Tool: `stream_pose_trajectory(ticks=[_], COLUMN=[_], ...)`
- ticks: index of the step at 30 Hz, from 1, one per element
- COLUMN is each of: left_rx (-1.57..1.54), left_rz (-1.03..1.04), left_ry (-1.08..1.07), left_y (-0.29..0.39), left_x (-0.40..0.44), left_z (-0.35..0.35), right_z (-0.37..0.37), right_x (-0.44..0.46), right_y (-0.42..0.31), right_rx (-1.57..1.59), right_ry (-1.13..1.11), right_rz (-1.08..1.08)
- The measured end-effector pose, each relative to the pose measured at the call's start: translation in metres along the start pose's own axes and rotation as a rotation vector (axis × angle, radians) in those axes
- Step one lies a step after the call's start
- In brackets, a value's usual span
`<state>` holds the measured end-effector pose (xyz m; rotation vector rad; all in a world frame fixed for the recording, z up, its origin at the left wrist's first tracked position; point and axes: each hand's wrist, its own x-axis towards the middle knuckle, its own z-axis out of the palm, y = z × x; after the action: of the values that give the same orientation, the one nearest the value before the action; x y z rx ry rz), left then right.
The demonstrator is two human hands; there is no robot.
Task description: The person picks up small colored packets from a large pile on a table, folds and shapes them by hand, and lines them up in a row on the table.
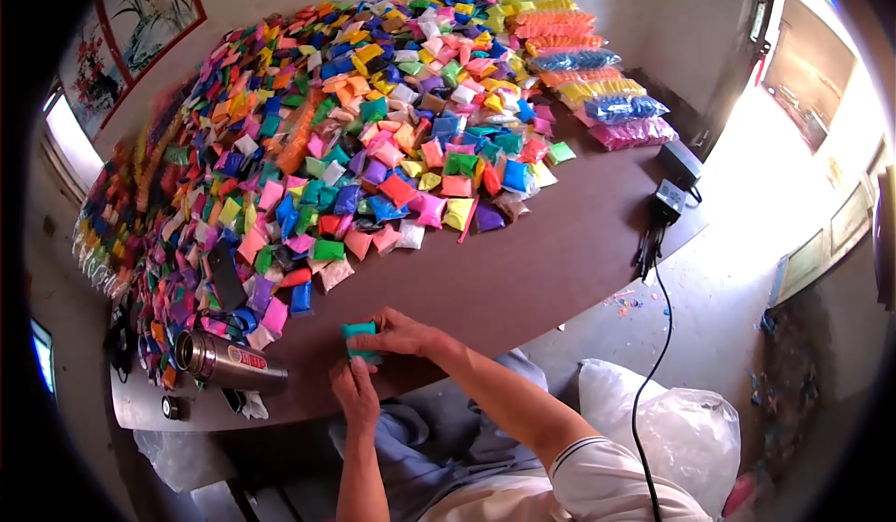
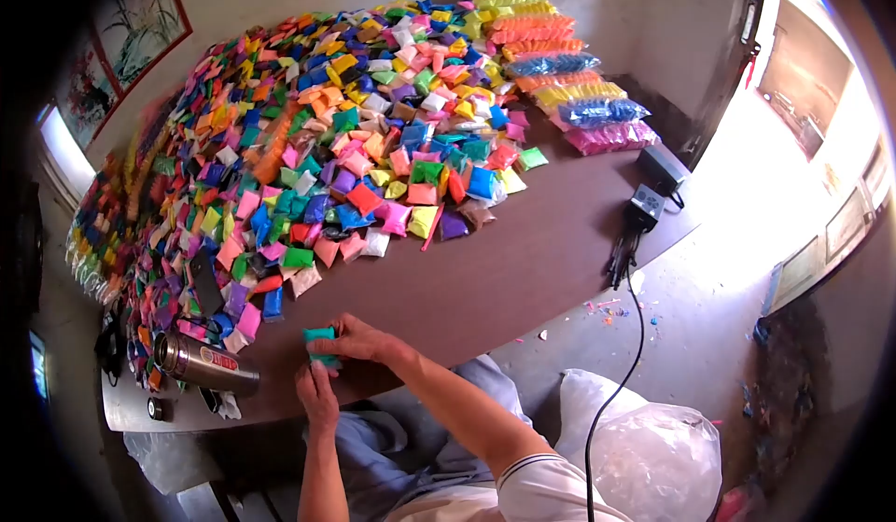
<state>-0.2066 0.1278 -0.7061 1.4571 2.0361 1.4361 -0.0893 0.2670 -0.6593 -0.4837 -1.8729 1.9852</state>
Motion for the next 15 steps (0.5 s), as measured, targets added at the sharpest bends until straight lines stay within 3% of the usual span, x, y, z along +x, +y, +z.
stream_pose_trajectory(ticks=[1, 5, 10, 13, 15], left_rx=[-0.003, -0.097, 0.029, -0.011, 0.043], left_rz=[-0.018, -0.055, 0.017, -0.030, 0.005], left_ry=[-0.008, 0.030, 0.031, 0.005, 0.048], left_y=[0.001, -0.001, -0.009, -0.009, 0.000], left_x=[-0.001, 0.000, 0.002, 0.002, 0.002], left_z=[-0.003, -0.003, -0.001, -0.001, -0.001], right_z=[0.001, 0.011, 0.012, 0.013, 0.011], right_x=[-0.003, 0.010, 0.004, 0.016, 0.008], right_y=[-0.009, 0.015, 0.013, 0.044, 0.023], right_rx=[-0.205, -0.068, -0.087, -0.013, 0.008], right_ry=[-0.021, -0.150, 0.002, -0.001, -0.070], right_rz=[0.035, -0.062, -0.080, -0.062, -0.067])
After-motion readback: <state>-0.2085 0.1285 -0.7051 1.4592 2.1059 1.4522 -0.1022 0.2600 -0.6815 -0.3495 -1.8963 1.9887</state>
